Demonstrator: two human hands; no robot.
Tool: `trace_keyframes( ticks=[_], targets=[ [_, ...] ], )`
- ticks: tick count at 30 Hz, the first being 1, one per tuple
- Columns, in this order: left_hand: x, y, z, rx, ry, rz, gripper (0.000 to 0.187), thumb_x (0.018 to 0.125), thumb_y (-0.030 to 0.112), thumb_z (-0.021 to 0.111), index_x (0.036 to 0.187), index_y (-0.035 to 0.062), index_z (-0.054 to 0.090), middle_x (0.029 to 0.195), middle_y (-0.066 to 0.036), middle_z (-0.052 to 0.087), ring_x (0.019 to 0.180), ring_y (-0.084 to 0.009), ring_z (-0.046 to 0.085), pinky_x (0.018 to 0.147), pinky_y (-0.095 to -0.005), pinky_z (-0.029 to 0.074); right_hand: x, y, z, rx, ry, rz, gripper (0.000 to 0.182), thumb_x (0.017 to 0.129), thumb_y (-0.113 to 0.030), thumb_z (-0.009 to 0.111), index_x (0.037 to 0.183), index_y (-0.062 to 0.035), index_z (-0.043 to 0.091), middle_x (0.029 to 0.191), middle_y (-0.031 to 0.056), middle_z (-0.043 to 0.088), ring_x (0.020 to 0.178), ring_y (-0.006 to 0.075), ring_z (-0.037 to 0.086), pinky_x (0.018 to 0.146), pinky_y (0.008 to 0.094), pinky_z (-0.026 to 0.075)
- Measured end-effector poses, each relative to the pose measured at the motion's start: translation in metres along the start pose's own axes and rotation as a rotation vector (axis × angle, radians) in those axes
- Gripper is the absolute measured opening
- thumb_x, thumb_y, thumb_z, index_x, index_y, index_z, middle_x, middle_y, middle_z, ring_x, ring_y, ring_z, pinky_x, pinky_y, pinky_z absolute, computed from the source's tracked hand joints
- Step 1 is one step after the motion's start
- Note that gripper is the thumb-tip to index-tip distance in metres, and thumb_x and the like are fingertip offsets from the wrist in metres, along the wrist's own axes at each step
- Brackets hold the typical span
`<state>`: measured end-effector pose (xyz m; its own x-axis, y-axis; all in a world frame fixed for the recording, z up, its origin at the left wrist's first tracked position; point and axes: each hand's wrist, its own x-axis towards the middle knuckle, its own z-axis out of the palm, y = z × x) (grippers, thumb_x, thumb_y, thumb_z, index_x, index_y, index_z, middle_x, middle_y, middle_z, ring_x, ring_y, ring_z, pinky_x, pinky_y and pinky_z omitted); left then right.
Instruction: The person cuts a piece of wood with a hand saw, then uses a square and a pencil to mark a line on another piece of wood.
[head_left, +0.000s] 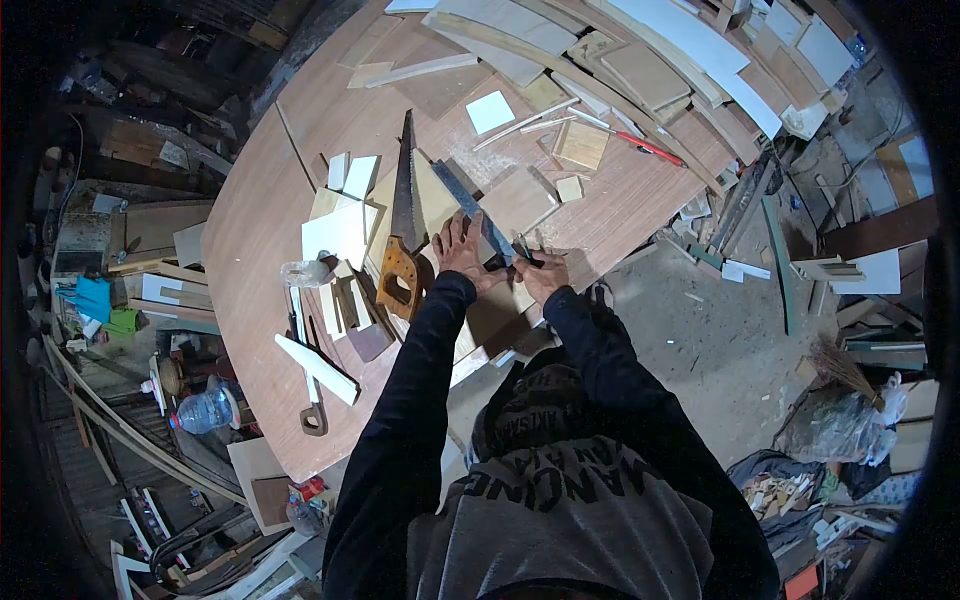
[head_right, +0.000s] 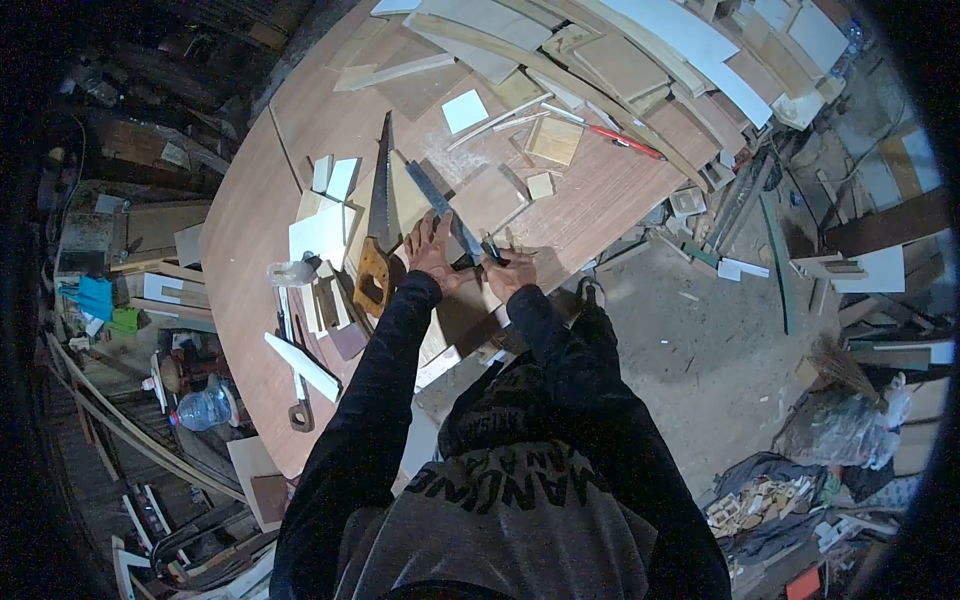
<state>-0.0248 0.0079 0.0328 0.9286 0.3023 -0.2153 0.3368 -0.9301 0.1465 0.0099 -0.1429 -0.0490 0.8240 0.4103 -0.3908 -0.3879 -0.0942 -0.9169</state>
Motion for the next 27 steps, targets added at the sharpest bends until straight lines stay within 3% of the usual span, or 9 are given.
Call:
trace_keyframes(
  ticks=[5,8,15,17,21,23,24,25,27],
  targets=[
    [-0.001,0.0,-0.001,-0.016,0.012,0.014,0.122,0.048,0.054,0.082,0.149,0.0143,0.026,0.148,-0.02,0.025,0.137,-0.043,0.022,0.112,-0.058,0.015,0.021,0.046,0.008,0.008,0.088,-0.06,0.018,0.087,-0.021,0.066,0.086,-0.0038,0.07,0.068,0.0056,0.067,0.057,0.014,0.061,0.059,0.0278,0.049],
    [-0.002,0.002,-0.004,-0.024,0.013,0.012,0.121,0.047,0.051,0.082,0.149,0.0148,0.026,0.149,-0.02,0.024,0.137,-0.0428,0.022,0.112,-0.0582,0.015,-0.009,-0.016,-0.004,0.09,-0.041,0.066,0.016,0.086,-0.019,0.067,0.086,-0.0038,0.071,0.069,0.0052,0.067,0.058,0.0133,0.061,0.059,0.0276,0.05],
    [-0.003,0.003,-0.006,-0.02,-0.003,0.001,0.12,0.048,0.048,0.082,0.149,0.0151,0.026,0.149,-0.02,0.023,0.137,-0.0425,0.022,0.113,-0.0584,0.014,-0.008,-0.009,0.0,0.076,0.016,-0.004,0.021,0.085,-0.023,0.067,0.076,-0.0037,0.068,0.062,0.002,0.065,0.057,0.0112,0.058,0.061,0.0278,0.048],
    [-0.003,0.001,-0.005,-0.022,0.003,0.01,0.12,0.048,0.048,0.083,0.149,0.0146,0.026,0.149,-0.019,0.024,0.137,-0.0424,0.022,0.113,-0.0583,0.014,0.008,0.022,0.002,-0.236,0.117,-0.126,0.023,0.084,-0.025,0.066,0.075,-0.0039,0.068,0.061,0.0028,0.064,0.058,0.0125,0.058,0.064,0.0287,0.048],
    [-0.004,0.003,-0.007,-0.037,0.01,0.016,0.121,0.048,0.05,0.083,0.148,0.0136,0.027,0.146,-0.019,0.027,0.137,-0.0415,0.023,0.112,-0.0582,0.015,-0.013,-0.019,-0.004,-0.053,-0.001,0.011,0.024,0.083,-0.026,0.066,0.074,-0.0035,0.067,0.064,0.0044,0.064,0.058,0.0139,0.058,0.065,0.0295,0.048],
    [-0.002,0.002,-0.009,-0.062,0.001,0.013,0.119,0.049,0.052,0.083,0.148,0.0139,0.028,0.147,-0.018,0.025,0.138,-0.0404,0.021,0.112,-0.0585,0.013,0.008,0.025,-0.005,0.123,0.091,-0.032,0.021,0.088,-0.019,0.065,0.096,0.0002,0.067,0.078,0.0055,0.066,0.074,0.0145,0.062,0.067,0.0256,0.048],
    [-0.003,0.002,-0.008,-0.084,-0.019,0.015,0.118,0.05,0.054,0.082,0.148,0.0142,0.029,0.148,-0.018,0.024,0.139,-0.0394,0.019,0.112,-0.0587,0.012,-0.01,-0.022,-0.018,-0.161,0.041,-0.027,0.022,0.091,-0.02,0.06,0.097,-0.0007,0.067,0.076,0.0059,0.064,0.073,0.0146,0.06,0.064,0.0268,0.046],
    [-0.003,0.002,-0.008,-0.093,-0.012,0.003,0.118,0.05,0.054,0.082,0.148,0.0142,0.029,0.148,-0.018,0.024,0.139,-0.0394,0.019,0.112,-0.0587,0.012,-0.011,-0.029,-0.02,-0.173,0.029,-0.031,0.022,0.091,-0.02,0.06,0.097,-0.0007,0.067,0.076,0.0059,0.064,0.073,0.0146,0.06,0.064,0.0268,0.046],
    [-0.003,0.002,-0.008,-0.076,-0.021,0.002,0.118,0.05,0.055,0.083,0.147,0.0137,0.03,0.148,-0.017,0.025,0.139,-0.0392,0.02,0.112,-0.0591,0.012,-0.011,-0.035,-0.027,0.109,0.162,-0.03,0.03,0.095,-0.028,0.05,0.085,-0.0058,0.069,0.066,-0.0005,0.057,0.061,0.0108,0.052,0.057,0.0275,0.044]
  ],
)
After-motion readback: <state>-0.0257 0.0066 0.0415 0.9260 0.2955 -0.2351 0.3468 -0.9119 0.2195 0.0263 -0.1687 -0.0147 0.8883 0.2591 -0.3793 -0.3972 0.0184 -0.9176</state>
